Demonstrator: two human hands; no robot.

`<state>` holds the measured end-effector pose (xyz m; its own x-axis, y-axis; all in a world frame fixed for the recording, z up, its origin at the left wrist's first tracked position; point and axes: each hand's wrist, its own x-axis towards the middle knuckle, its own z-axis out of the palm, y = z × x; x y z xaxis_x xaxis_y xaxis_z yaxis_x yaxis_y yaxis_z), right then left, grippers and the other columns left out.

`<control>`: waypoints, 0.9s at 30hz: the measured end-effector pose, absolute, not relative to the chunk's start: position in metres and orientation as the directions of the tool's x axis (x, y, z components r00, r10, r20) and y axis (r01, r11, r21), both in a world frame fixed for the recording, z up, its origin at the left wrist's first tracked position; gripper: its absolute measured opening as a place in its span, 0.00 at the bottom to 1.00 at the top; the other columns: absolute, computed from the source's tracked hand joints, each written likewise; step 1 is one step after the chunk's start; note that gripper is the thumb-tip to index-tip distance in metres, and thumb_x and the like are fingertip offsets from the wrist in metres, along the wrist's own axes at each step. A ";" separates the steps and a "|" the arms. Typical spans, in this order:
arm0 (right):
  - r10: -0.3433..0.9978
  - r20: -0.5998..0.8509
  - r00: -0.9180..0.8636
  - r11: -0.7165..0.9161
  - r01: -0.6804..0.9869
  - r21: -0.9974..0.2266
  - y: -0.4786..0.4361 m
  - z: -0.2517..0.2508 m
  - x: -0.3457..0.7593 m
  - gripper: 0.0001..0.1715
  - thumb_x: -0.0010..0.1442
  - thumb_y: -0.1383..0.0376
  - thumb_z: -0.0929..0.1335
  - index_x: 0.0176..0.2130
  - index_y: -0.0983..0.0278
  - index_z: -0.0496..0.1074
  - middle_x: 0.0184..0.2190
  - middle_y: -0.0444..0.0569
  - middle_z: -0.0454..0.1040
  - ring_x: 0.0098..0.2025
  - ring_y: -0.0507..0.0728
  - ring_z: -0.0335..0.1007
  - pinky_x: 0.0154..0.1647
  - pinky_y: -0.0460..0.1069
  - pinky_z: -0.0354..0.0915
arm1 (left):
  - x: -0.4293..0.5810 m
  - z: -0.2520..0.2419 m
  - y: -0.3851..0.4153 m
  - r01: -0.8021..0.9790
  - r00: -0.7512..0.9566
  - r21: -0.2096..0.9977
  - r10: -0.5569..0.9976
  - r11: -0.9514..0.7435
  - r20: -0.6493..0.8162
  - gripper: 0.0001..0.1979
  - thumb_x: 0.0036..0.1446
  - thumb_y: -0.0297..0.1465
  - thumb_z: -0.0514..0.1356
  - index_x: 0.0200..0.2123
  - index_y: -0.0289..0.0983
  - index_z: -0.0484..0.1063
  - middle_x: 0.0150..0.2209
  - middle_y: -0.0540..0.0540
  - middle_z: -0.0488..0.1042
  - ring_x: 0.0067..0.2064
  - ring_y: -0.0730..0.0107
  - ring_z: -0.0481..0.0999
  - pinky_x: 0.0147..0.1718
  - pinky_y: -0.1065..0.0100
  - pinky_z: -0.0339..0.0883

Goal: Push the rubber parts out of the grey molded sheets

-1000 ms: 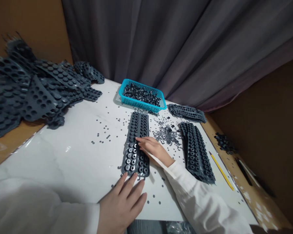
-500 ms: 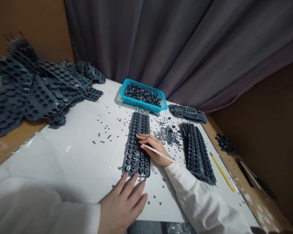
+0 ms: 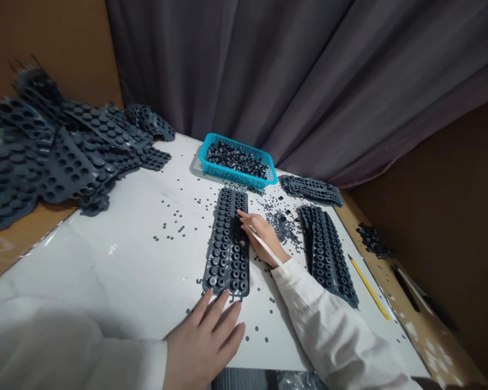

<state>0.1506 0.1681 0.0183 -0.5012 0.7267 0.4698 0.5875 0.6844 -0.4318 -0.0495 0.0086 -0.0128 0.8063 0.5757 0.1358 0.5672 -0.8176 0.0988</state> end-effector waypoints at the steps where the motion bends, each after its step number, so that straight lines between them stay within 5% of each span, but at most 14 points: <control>1: 0.746 0.458 -0.483 0.664 0.581 -0.470 0.168 0.020 0.151 0.06 0.65 0.67 0.61 0.40 0.62 0.67 0.50 0.57 0.73 0.50 0.57 0.70 0.48 0.56 0.68 | -0.049 -0.013 0.008 0.572 0.802 0.092 0.579 -0.815 0.145 0.22 0.59 0.29 0.54 0.57 0.43 0.62 0.61 0.45 0.60 0.62 0.48 0.55 0.58 0.45 0.47; 5: 0.756 0.384 -0.530 0.643 0.492 -0.586 0.162 0.024 0.148 0.05 0.64 0.66 0.63 0.41 0.61 0.67 0.51 0.54 0.72 0.55 0.57 0.66 0.53 0.57 0.65 | -0.049 -0.016 0.008 0.565 0.804 0.102 0.574 -0.819 0.154 0.21 0.60 0.30 0.53 0.57 0.42 0.62 0.61 0.45 0.61 0.62 0.46 0.55 0.57 0.44 0.48; 10: 0.741 0.365 -0.564 0.652 0.477 -0.589 0.163 0.020 0.146 0.04 0.64 0.66 0.64 0.39 0.61 0.68 0.49 0.53 0.74 0.55 0.58 0.65 0.53 0.58 0.65 | -0.050 -0.022 0.010 0.520 0.825 0.116 0.533 -0.846 0.190 0.21 0.60 0.32 0.54 0.57 0.40 0.62 0.61 0.42 0.60 0.61 0.43 0.56 0.55 0.42 0.50; 20: 0.684 0.448 -0.576 0.726 0.596 -0.343 0.181 0.015 0.149 0.08 0.65 0.66 0.61 0.41 0.62 0.69 0.49 0.54 0.75 0.46 0.58 0.72 0.46 0.56 0.68 | -0.051 -0.011 0.008 0.561 0.803 0.088 0.567 -0.823 0.183 0.22 0.59 0.30 0.54 0.57 0.42 0.62 0.62 0.45 0.60 0.62 0.47 0.56 0.57 0.45 0.49; 27: 0.773 0.530 -0.348 0.623 0.573 -0.533 0.157 0.036 0.146 0.07 0.64 0.66 0.63 0.41 0.60 0.69 0.50 0.54 0.73 0.52 0.58 0.68 0.52 0.58 0.65 | -0.046 -0.034 0.009 0.522 0.815 0.135 0.539 -0.842 0.213 0.21 0.58 0.32 0.54 0.56 0.40 0.63 0.61 0.41 0.60 0.61 0.44 0.57 0.56 0.41 0.50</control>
